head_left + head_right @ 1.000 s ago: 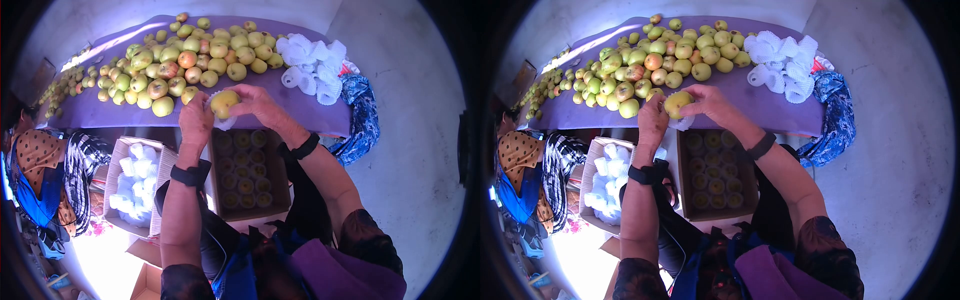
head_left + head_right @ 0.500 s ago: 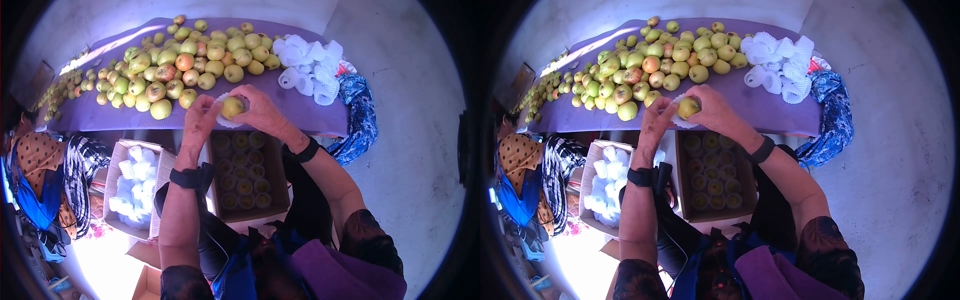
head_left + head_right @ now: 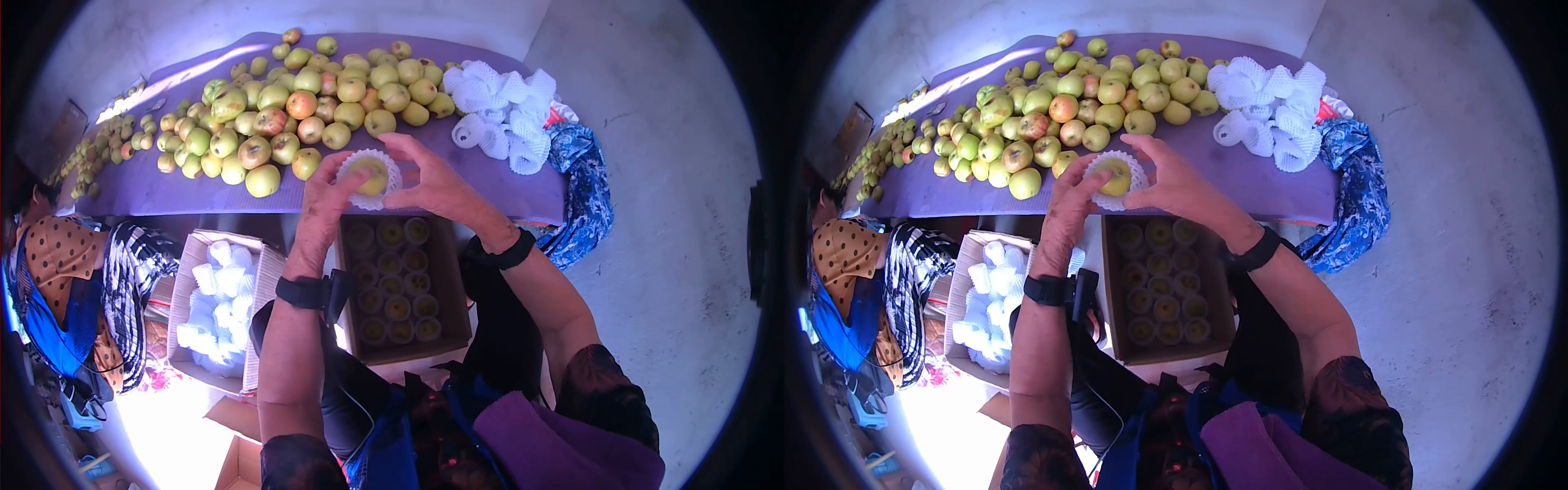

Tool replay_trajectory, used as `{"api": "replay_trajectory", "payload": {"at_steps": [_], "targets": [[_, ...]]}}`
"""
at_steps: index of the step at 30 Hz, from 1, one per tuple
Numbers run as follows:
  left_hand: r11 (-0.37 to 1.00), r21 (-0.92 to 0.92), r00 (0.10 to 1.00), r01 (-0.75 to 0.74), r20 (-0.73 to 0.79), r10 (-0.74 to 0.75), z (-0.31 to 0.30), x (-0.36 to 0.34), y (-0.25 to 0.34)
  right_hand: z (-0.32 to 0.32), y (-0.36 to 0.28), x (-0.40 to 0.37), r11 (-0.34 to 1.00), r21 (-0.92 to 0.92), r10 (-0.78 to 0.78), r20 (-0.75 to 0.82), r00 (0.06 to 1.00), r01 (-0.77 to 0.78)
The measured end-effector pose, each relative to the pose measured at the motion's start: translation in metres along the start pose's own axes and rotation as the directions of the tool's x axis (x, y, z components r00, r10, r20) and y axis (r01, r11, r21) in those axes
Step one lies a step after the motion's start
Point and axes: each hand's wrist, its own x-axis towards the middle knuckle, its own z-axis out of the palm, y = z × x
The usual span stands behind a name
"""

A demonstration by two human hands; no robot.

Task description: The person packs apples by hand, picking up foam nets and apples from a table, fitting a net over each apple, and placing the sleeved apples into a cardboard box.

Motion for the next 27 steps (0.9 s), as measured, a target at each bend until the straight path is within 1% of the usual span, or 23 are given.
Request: {"api": "replay_trajectory", "payload": {"at_steps": [1,2,3,4,5,6,7,8,10,11,12,13,16,19,20,21,22,23,24,25,26,27], "targets": [[1.000,-0.001,1.000,-0.003,0.002,0.003,0.000,-0.001,0.002,-0.002,-0.001,-0.002,0.999,0.002,0.040,0.014,0.999,-0.040],[1.000,-0.028,0.999,-0.008,-0.041,0.007,-0.001,-0.002,0.004,-0.001,-0.001,-0.003,0.999,0.000,0.039,0.012,0.999,-0.039],[0.998,-0.054,0.997,-0.014,-0.083,0.009,-0.001,-0.003,0.005,-0.001,0.001,-0.004,0.995,-0.100,0.025,0.004,1.000,-0.025],[0.998,-0.054,0.997,-0.016,-0.080,0.011,-0.001,-0.003,0.006,0.001,0.003,-0.006,0.980,-0.198,0.012,-0.003,1.000,-0.012],[0.995,-0.101,0.997,-0.017,-0.077,0.009,-0.002,-0.003,0.005,0.004,0.006,-0.006,0.980,-0.199,0.011,-0.006,1.000,-0.012],[0.989,-0.149,0.997,-0.018,-0.074,0.008,-0.001,-0.003,0.005,0.008,0.009,-0.006,0.953,-0.300,-0.054,-0.027,0.998,0.044],[0.989,-0.149,0.997,-0.019,-0.071,0.008,-0.001,-0.002,0.003,0.013,0.011,-0.004,0.913,-0.398,-0.120,-0.040,0.992,0.095],[0.986,-0.166,0.999,-0.008,-0.048,0.000,0.000,-0.002,0.002,0.018,0.011,-0.003,0.912,-0.399,-0.121,-0.041,0.992,0.095],[0.983,-0.183,1.000,0.004,-0.024,-0.009,0.002,-0.003,-0.001,0.029,0.010,0.000,0.913,-0.394,-0.160,-0.100,0.982,0.109],[0.977,-0.214,1.000,0.002,0.017,0.002,0.005,-0.004,-0.002,0.033,0.012,0.003,0.913,-0.394,-0.160,-0.099,0.982,0.109],[0.969,-0.246,0.998,0.002,0.057,0.013,0.007,-0.005,-0.003,0.037,0.016,0.006,0.904,-0.406,-0.201,-0.131,0.971,0.132],[0.969,-0.248,0.998,0.004,0.055,0.010,0.008,-0.006,-0.004,0.040,0.019,0.008,0.895,-0.419,-0.241,-0.162,0.957,0.154],[0.962,-0.274,0.996,0.003,0.085,0.021,0.009,-0.007,-0.003,0.043,0.025,0.013,0.893,-0.420,-0.261,-0.194,0.946,0.160],[0.969,-0.246,0.995,0.036,0.097,-0.012,0.008,-0.011,0.007,0.040,0.022,0.012,0.892,-0.426,-0.262,-0.209,0.942,0.154],[0.983,-0.185,0.995,0.007,0.100,0.011,0.008,-0.014,0.012,0.040,0.021,0.013,0.891,-0.426,-0.263,-0.209,0.942,0.155],[0.992,-0.123,0.994,-0.028,0.105,0.041,0.009,-0.017,0.015,0.039,0.020,0.012,0.908,-0.386,-0.268,-0.237,0.934,0.163],[0.992,-0.121,0.993,-0.032,0.108,0.045,0.010,-0.017,0.016,0.038,0.018,0.012,0.925,-0.342,-0.267,-0.268,0.926,0.167],[0.981,-0.150,0.992,-0.119,0.030,0.125,0.012,-0.017,0.016,0.036,0.015,0.012,0.924,-0.344,-0.268,-0.273,0.924,0.167],[0.963,-0.173,0.978,-0.207,-0.051,0.201,0.013,-0.017,0.018,0.035,0.010,0.011,0.946,-0.286,-0.238,-0.296,0.925,0.152],[0.963,-0.171,0.978,-0.209,-0.050,0.204,0.015,-0.014,0.014,0.034,0.004,0.011,0.964,-0.227,-0.207,-0.315,0.926,0.139],[0.917,-0.273,0.957,-0.291,-0.065,0.284,0.017,-0.009,0.006,0.033,-0.004,0.010,0.964,-0.225,-0.210,-0.317,0.925,0.142],[0.854,-0.371,0.929,-0.365,-0.088,0.359,0.021,-0.006,0.003,0.032,-0.014,0.008,0.977,-0.191,-0.153,-0.297,0.943,0.098]]}}
